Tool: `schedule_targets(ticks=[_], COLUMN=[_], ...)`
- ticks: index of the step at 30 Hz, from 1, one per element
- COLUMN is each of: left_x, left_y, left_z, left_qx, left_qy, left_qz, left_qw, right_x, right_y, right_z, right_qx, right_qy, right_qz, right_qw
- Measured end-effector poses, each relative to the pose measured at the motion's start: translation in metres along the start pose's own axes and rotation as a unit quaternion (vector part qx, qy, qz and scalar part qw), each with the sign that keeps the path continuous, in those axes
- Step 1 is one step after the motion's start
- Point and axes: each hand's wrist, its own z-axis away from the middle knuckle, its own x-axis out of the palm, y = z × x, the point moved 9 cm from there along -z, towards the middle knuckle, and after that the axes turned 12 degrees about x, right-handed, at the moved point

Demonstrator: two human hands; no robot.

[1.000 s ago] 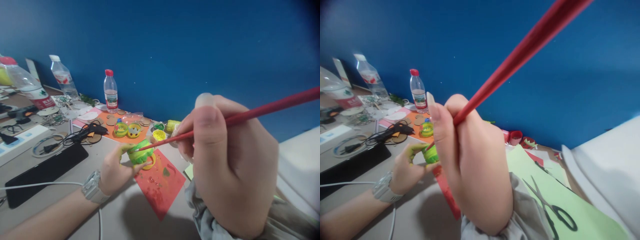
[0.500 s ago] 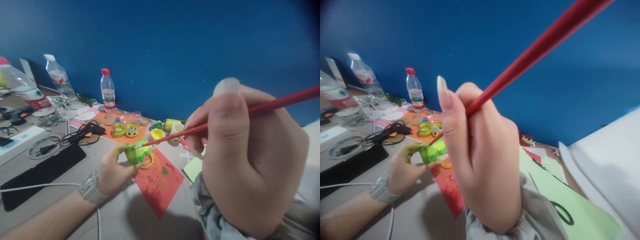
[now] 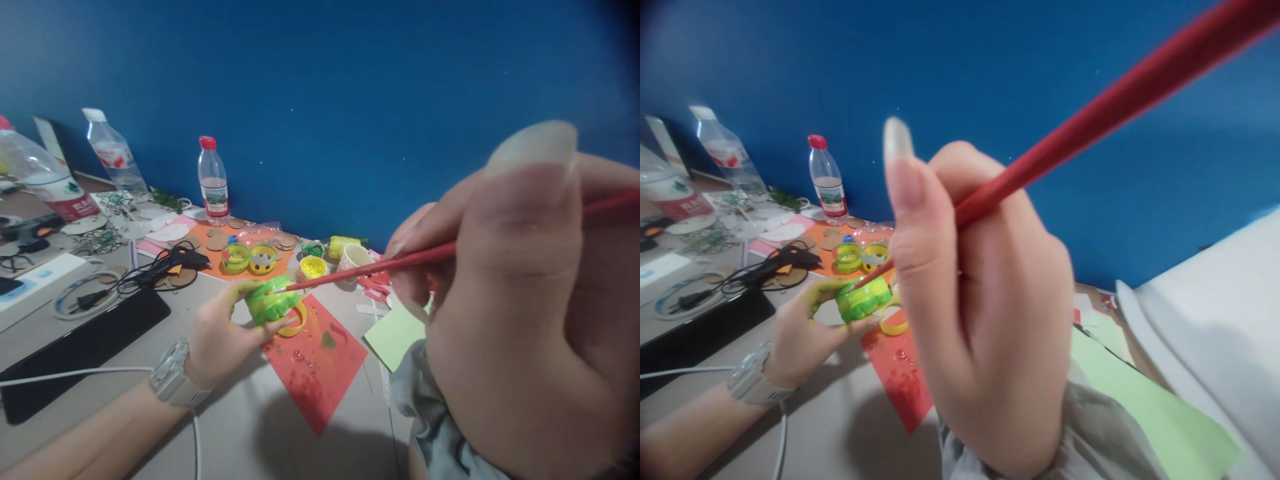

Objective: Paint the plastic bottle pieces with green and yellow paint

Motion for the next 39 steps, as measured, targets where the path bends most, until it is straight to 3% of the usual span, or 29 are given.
schedule_targets(ticks=[3,10,17,34,39], left_x=[-0.004,-0.006,-0.006,0.0,-0.001], left_y=[0.008,0.018,0.02,0.007,0.006], left_z=[-0.007,-0.014,-0.013,-0.004,-0.005], left_qx=[0.023,0.044,0.062,0.032,0.023], left_qy=[-0.007,-0.019,-0.012,-0.022,-0.021], left_qz=[-0.013,-0.031,-0.035,-0.016,-0.011], left_qw=[1.0,0.998,0.997,0.999,0.999], right_x=[0.012,0.035,0.044,0.026,0.017], right_y=[-0.016,-0.005,0.004,0.015,0.009], right_z=[0.005,0.005,0.007,-0.001,-0.003], right_qx=[-0.076,-0.04,-0.013,0.021,-0.027], right_qy=[-0.023,-0.056,-0.073,-0.031,-0.001], right_qz=[0.017,-0.012,-0.016,0.066,0.112], right_qw=[0.997,0.998,0.997,0.997,0.993])
